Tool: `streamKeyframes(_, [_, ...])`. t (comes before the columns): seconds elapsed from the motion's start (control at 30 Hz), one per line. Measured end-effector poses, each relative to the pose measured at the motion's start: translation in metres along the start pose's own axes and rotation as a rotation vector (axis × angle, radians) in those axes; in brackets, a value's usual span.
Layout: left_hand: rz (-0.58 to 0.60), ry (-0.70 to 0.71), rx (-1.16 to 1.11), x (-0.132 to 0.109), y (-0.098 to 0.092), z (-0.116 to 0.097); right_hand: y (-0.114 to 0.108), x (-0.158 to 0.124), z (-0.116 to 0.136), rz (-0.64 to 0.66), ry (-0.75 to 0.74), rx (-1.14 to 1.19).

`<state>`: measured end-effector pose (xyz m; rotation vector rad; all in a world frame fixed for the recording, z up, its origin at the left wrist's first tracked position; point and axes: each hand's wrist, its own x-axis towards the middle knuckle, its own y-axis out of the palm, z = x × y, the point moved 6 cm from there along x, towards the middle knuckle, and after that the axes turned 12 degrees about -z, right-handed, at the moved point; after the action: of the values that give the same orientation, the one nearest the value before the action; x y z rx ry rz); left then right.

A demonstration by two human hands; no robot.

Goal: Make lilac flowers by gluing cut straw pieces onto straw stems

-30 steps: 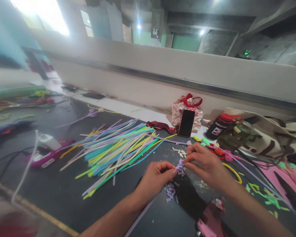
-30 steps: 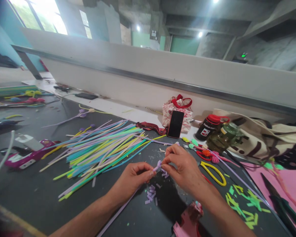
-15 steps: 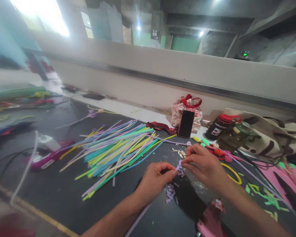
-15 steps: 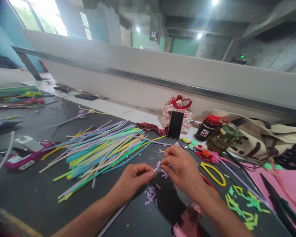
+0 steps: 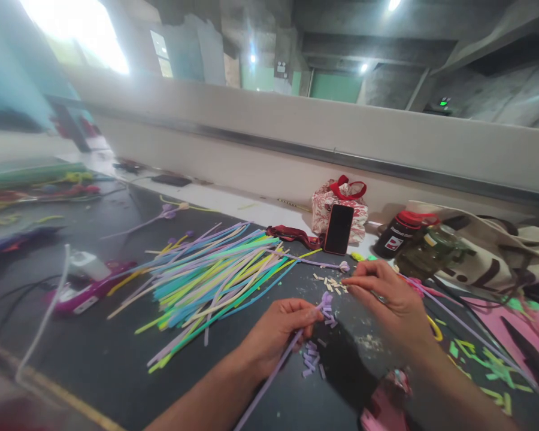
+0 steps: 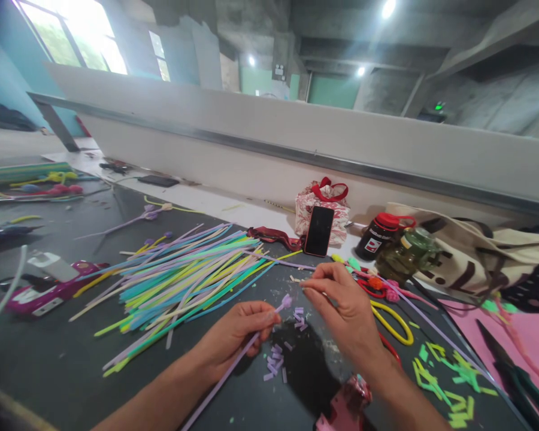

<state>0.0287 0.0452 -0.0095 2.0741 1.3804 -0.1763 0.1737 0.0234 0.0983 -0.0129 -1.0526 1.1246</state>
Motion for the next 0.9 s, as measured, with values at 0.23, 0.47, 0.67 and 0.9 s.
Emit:
streamKeyframes(0.23, [0.21, -0.071, -0.142, -0.002, 0.007, 0.005, 0.022, -0.022, -0.036, 0.313, 0.679, 0.422])
streamKeyframes(0.47, [0.266, -0.064, -0.068, -0.008, 0.01, 0.005, 0.034, -0.032, -0.012, 0.497, 0.746, 0.571])
streamKeyframes(0.67, [0.213, -0.036, 0.003, -0.007, 0.009, 0.006, 0.033, -0.028, -0.007, 0.468, 0.687, 0.444])
streamKeyframes(0.9, [0.161, 0.004, 0.064, -0.006, 0.007, 0.005, 0.028, -0.024, 0.0, 0.468, 0.557, 0.244])
